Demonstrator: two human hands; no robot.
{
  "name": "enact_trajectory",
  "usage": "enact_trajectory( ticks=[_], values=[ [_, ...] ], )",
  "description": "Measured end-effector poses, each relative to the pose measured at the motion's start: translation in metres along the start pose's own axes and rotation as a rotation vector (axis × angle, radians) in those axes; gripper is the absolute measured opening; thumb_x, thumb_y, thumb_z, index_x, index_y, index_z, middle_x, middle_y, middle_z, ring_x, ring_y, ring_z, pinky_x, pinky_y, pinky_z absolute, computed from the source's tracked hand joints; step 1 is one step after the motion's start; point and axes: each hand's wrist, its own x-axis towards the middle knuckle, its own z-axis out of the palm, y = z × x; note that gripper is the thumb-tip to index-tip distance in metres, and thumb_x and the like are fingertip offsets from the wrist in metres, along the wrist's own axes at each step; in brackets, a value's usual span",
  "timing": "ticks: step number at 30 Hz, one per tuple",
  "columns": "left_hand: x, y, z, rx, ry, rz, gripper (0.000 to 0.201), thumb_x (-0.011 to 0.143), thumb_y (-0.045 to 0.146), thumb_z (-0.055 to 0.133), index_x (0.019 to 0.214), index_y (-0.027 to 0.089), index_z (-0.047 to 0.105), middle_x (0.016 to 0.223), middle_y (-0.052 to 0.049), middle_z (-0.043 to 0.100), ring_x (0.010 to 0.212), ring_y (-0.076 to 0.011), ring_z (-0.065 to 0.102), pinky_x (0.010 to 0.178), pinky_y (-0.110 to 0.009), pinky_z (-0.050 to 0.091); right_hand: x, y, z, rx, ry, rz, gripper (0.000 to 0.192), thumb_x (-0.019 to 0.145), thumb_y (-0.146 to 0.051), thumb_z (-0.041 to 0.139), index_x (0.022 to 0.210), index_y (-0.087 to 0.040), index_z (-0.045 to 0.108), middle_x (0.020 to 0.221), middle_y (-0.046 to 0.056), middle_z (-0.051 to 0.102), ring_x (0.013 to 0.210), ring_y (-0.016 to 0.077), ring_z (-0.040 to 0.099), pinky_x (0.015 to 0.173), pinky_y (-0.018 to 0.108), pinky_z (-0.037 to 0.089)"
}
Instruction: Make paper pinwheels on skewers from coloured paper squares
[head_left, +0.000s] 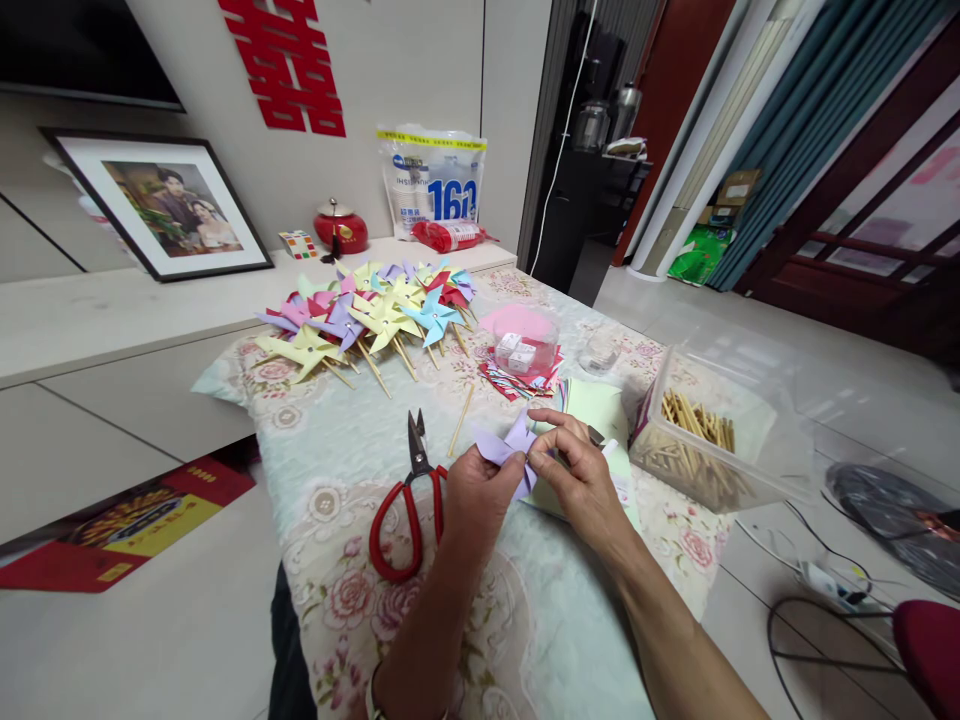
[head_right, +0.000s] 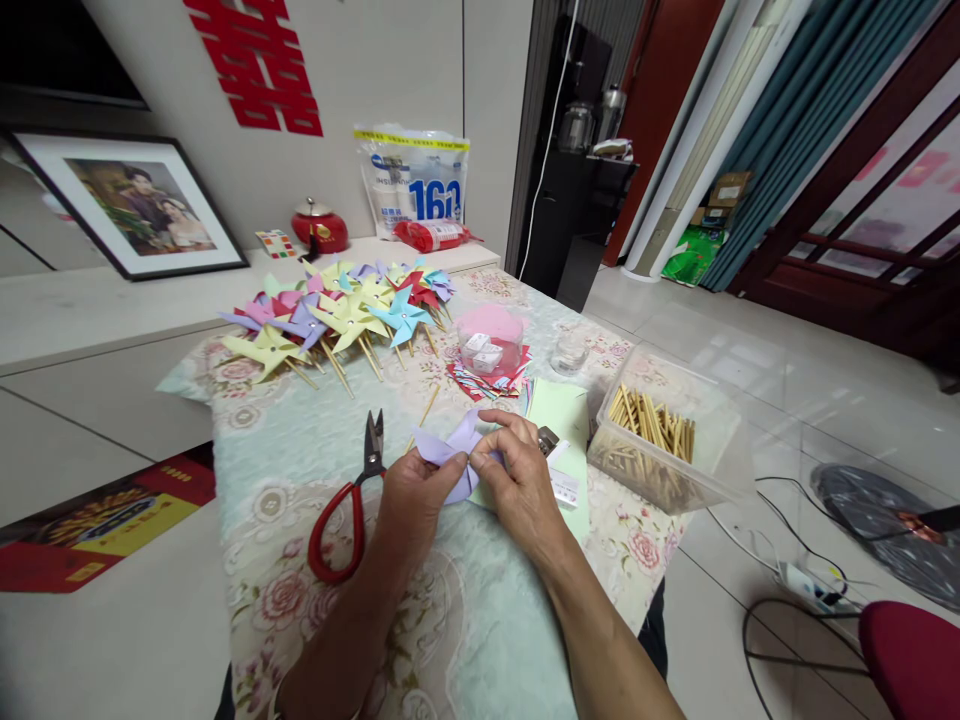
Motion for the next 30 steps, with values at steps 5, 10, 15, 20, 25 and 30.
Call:
enact_trajectory(
  ticks=[5,10,15,20,25,30],
  values=[
    [0.001,-0.001,0.000,0.022,0.013,0.015,0.026,0.058,0.026,0.078,0.080,0.013,0.072,0.070,-0.001,0.075,0.062,-0.0167,0.066,0.063,-0.026,0.051,0.000,-0.002,0.000,-0.008,0.002,0.015,0.015,0.088,-0.027,0.061,0.075,-0.022,0.063,0.127,0.008,0.062,0.123,0.0292,0.050,0.103,0.046,0.032],
    [0.002,-0.004,-0.001,0.066,0.009,0.069,0.021,0.060,0.026,0.075,0.077,0.015,0.070,0.067,-0.001,0.072,0.061,-0.0160,0.064,0.061,-0.025,0.050,-0.001,-0.001,0.002,-0.001,0.017,0.019,0.014,0.087,-0.028,0.061,0.075,-0.022,0.063,0.127,0.009,0.062,0.122,0.0292,0.051,0.103,0.047,0.031],
    [0.003,-0.008,-0.004,0.169,0.022,0.111,0.020,0.064,0.026,0.074,0.079,0.015,0.069,0.065,0.000,0.071,0.059,-0.0158,0.063,0.057,-0.024,0.048,-0.002,-0.003,0.003,0.002,0.031,0.040,0.016,0.088,-0.029,0.061,0.073,-0.023,0.063,0.124,0.008,0.063,0.120,0.0291,0.051,0.103,0.047,0.032],
    [0.004,-0.010,-0.007,0.195,0.021,0.129,0.019,0.066,0.028,0.073,0.080,0.015,0.069,0.062,0.001,0.069,0.057,-0.0156,0.062,0.057,-0.024,0.048,-0.002,-0.002,0.005,-0.003,0.039,0.045,0.017,0.088,-0.029,0.061,0.072,-0.023,0.063,0.121,0.008,0.065,0.118,0.0291,0.053,0.102,0.047,0.033],
    [0.005,-0.009,-0.006,0.160,0.028,0.113,0.021,0.062,0.027,0.075,0.079,0.015,0.070,0.065,-0.001,0.072,0.059,-0.0165,0.064,0.058,-0.025,0.049,-0.003,-0.001,0.006,0.046,0.051,0.051,0.014,0.088,-0.030,0.062,0.076,-0.023,0.064,0.110,0.008,0.069,0.113,0.0277,0.058,0.098,0.043,0.039],
    [0.003,-0.004,-0.002,0.085,0.000,0.082,0.026,0.061,0.026,0.076,0.083,0.014,0.072,0.073,-0.004,0.076,0.067,-0.0197,0.069,0.065,-0.028,0.053,-0.006,0.002,0.007,0.137,0.085,0.132,0.013,0.085,-0.033,0.068,0.092,-0.023,0.063,0.103,0.006,0.070,0.101,0.0253,0.064,0.090,0.039,0.046]
  ],
)
